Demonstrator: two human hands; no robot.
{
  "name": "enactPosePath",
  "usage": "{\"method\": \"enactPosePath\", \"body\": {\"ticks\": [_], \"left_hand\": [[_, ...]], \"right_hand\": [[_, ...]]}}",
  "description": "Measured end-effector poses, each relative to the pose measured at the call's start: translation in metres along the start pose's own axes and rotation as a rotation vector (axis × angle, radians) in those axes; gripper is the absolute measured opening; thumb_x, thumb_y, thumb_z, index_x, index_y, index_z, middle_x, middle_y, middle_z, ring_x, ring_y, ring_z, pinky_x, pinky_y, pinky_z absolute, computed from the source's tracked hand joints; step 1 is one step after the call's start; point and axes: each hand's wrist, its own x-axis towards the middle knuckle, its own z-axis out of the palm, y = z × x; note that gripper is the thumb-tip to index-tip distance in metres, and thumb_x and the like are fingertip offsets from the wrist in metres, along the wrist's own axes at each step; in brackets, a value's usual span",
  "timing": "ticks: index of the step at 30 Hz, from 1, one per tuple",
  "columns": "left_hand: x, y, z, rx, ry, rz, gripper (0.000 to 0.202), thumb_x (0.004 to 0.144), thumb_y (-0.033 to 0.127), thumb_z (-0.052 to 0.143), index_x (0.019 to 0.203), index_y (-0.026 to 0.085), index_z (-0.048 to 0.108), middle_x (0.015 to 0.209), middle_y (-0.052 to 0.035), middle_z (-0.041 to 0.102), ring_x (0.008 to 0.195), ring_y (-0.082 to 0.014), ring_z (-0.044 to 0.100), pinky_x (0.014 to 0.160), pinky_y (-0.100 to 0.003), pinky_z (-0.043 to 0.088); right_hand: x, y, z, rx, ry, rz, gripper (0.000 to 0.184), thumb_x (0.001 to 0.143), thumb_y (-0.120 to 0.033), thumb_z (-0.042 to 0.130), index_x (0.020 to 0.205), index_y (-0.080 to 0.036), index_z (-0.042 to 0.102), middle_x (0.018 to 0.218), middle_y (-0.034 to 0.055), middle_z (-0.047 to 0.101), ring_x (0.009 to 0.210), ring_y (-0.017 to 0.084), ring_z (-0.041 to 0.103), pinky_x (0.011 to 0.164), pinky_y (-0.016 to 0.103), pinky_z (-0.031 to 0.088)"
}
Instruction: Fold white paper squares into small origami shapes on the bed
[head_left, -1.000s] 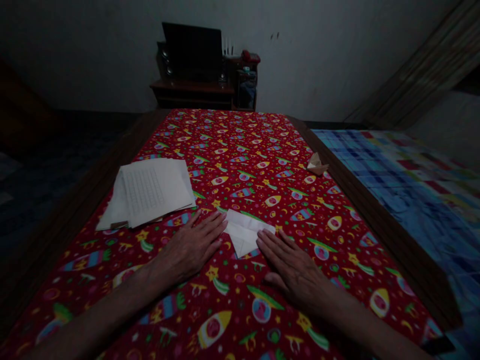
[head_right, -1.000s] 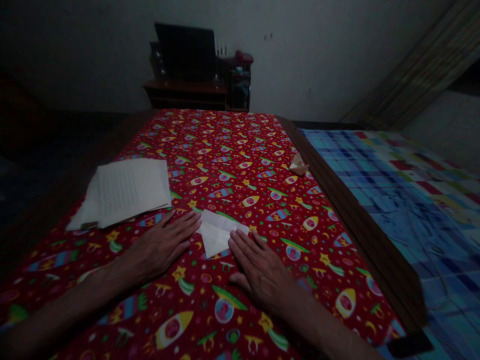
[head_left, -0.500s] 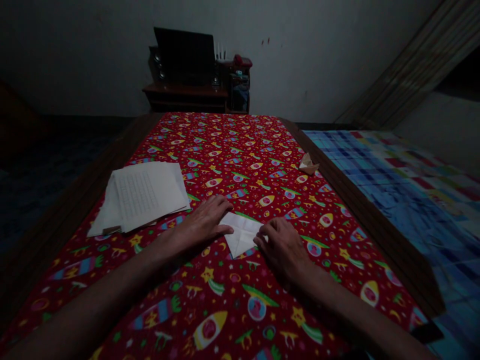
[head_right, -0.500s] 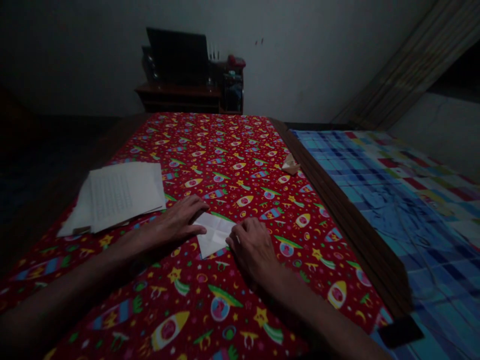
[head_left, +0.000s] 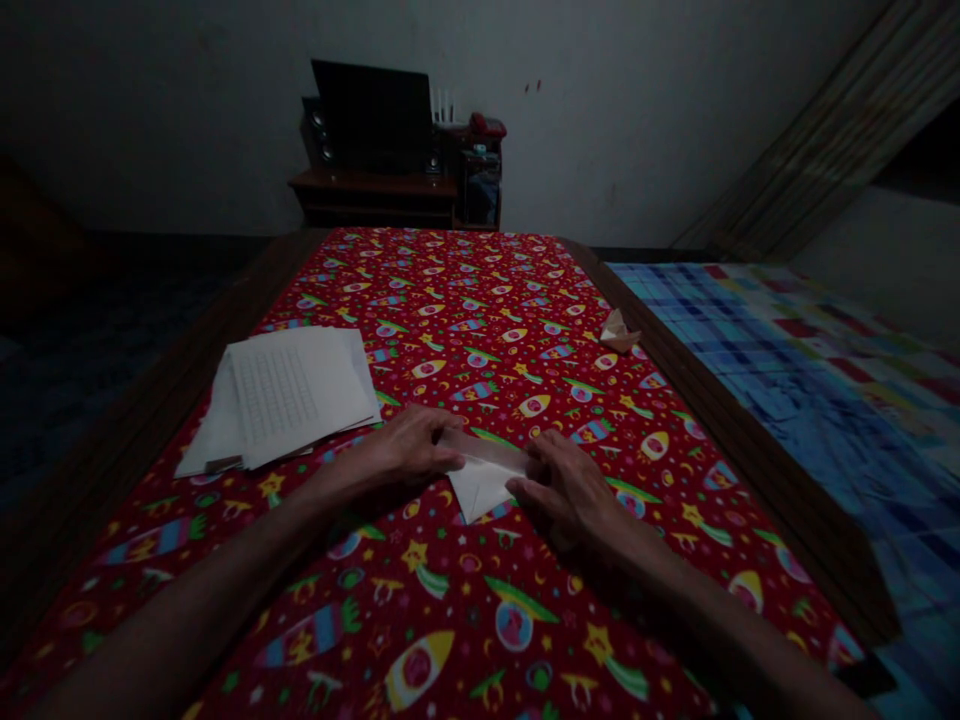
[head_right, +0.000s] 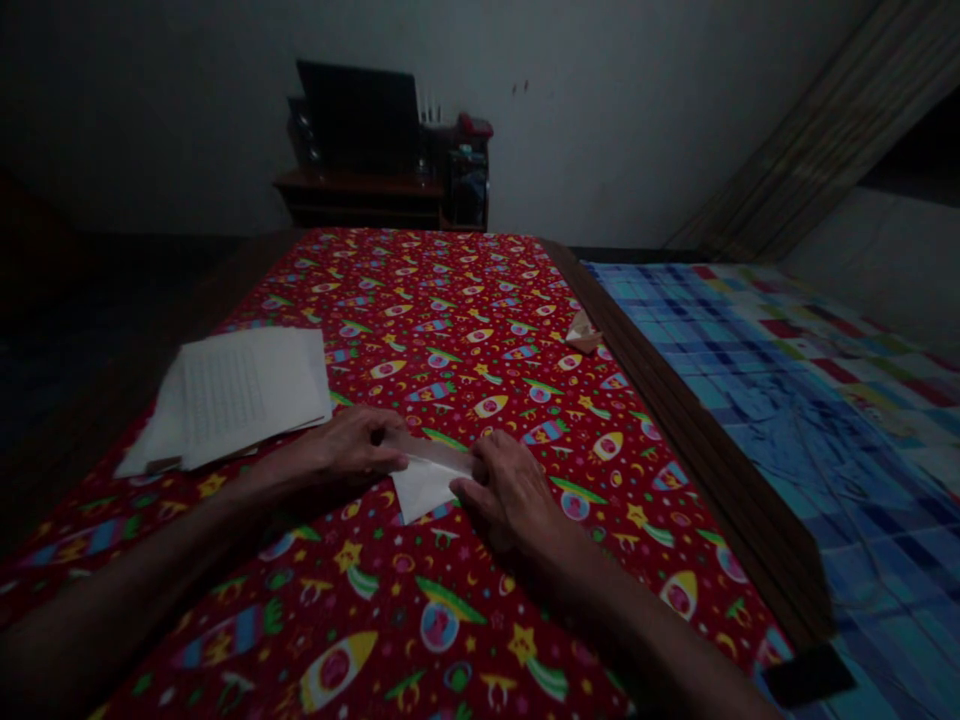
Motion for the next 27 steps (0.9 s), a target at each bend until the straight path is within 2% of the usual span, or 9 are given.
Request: {"method": "enactPosePath", "body": {"ticks": [2, 4, 6, 8, 10, 12, 17, 23, 27], "left_hand": [[-0.005, 0.002, 0.000, -0.053, 0.127, 0.046, 0.010, 0.076, 0.025, 0.057, 0.070, 0.017, 0.058, 0.062, 0.0042, 0.057, 0.057, -0.0108, 0.053, 0.053, -0.019, 0.036], [-0.011, 0.006, -0.001, -0.068, 0.334, 0.167, 0.009, 0.079, 0.022, 0.053, 0.072, 0.017, 0.057, 0.070, 0.0005, 0.060, 0.067, -0.0131, 0.056, 0.061, -0.022, 0.041], [-0.017, 0.010, -0.003, 0.022, 0.526, 0.303, 0.008, 0.081, 0.020, 0.050, 0.076, 0.018, 0.056, 0.080, -0.0033, 0.063, 0.079, -0.0164, 0.057, 0.071, -0.027, 0.043], [-0.024, 0.011, -0.003, 0.187, 0.628, 0.382, 0.007, 0.083, 0.021, 0.049, 0.081, 0.019, 0.056, 0.087, -0.0051, 0.064, 0.087, -0.0193, 0.057, 0.078, -0.032, 0.041], [-0.030, 0.008, 0.001, 0.346, 0.626, 0.414, 0.009, 0.086, 0.021, 0.047, 0.084, 0.020, 0.056, 0.089, -0.0054, 0.065, 0.089, -0.0210, 0.056, 0.080, -0.035, 0.039], [-0.036, 0.004, 0.008, 0.448, 0.539, 0.404, 0.012, 0.088, 0.020, 0.044, 0.085, 0.019, 0.056, 0.088, -0.0059, 0.064, 0.089, -0.0216, 0.055, 0.079, -0.036, 0.038], [-0.049, 0.006, 0.027, 0.503, 0.277, 0.304, 0.017, 0.088, 0.013, 0.040, 0.093, 0.017, 0.056, 0.094, -0.0077, 0.062, 0.090, -0.0220, 0.054, 0.082, -0.038, 0.038], [-0.058, 0.015, 0.035, 0.511, 0.282, 0.288, 0.018, 0.093, 0.020, 0.041, 0.101, 0.018, 0.057, 0.100, -0.0073, 0.061, 0.092, -0.0223, 0.054, 0.078, -0.037, 0.039], [-0.059, 0.006, 0.039, 0.392, 0.333, 0.311, 0.020, 0.093, 0.019, 0.042, 0.102, 0.018, 0.059, 0.098, -0.0071, 0.062, 0.090, -0.0205, 0.056, 0.075, -0.034, 0.042]], "right_hand": [[0.010, 0.000, -0.004, 0.060, 0.046, -0.055, 0.010, 0.084, -0.026, 0.053, 0.077, -0.019, 0.050, 0.070, -0.0008, 0.053, 0.062, 0.012, 0.050, 0.053, 0.023, 0.037], [0.021, -0.004, -0.012, 0.025, 0.167, -0.176, 0.010, 0.085, -0.024, 0.049, 0.077, -0.019, 0.051, 0.072, 0.0012, 0.055, 0.064, 0.013, 0.051, 0.056, 0.025, 0.039], [0.030, -0.010, -0.022, -0.108, 0.284, -0.296, 0.012, 0.089, -0.022, 0.046, 0.079, -0.019, 0.053, 0.078, 0.0045, 0.059, 0.072, 0.015, 0.053, 0.064, 0.028, 0.041], [0.034, -0.016, -0.028, -0.271, 0.327, -0.420, 0.017, 0.092, -0.019, 0.042, 0.083, -0.019, 0.056, 0.081, 0.0058, 0.061, 0.075, 0.016, 0.052, 0.068, 0.031, 0.039], [0.033, -0.019, -0.027, -0.396, 0.294, -0.532, 0.019, 0.093, -0.016, 0.040, 0.087, -0.018, 0.058, 0.081, 0.0060, 0.061, 0.074, 0.017, 0.050, 0.067, 0.032, 0.037], [0.028, -0.019, -0.021, -0.463, 0.215, -0.604, 0.021, 0.093, -0.015, 0.039, 0.088, -0.017, 0.059, 0.079, 0.0063, 0.060, 0.071, 0.017, 0.047, 0.064, 0.032, 0.036], [0.015, -0.011, -0.004, -0.425, 0.001, -0.598, 0.024, 0.094, -0.016, 0.036, 0.087, -0.015, 0.059, 0.080, 0.0072, 0.057, 0.072, 0.017, 0.044, 0.065, 0.031, 0.036], [0.011, 0.002, 0.000, -0.319, -0.088, -0.578, 0.016, 0.091, -0.015, 0.043, 0.098, -0.014, 0.057, 0.092, 0.0089, 0.058, 0.079, 0.018, 0.046, 0.071, 0.033, 0.039], [0.004, 0.004, 0.000, -0.244, -0.045, -0.552, 0.017, 0.090, -0.019, 0.046, 0.102, -0.015, 0.058, 0.095, 0.0097, 0.059, 0.080, 0.018, 0.049, 0.070, 0.033, 0.041]]}}
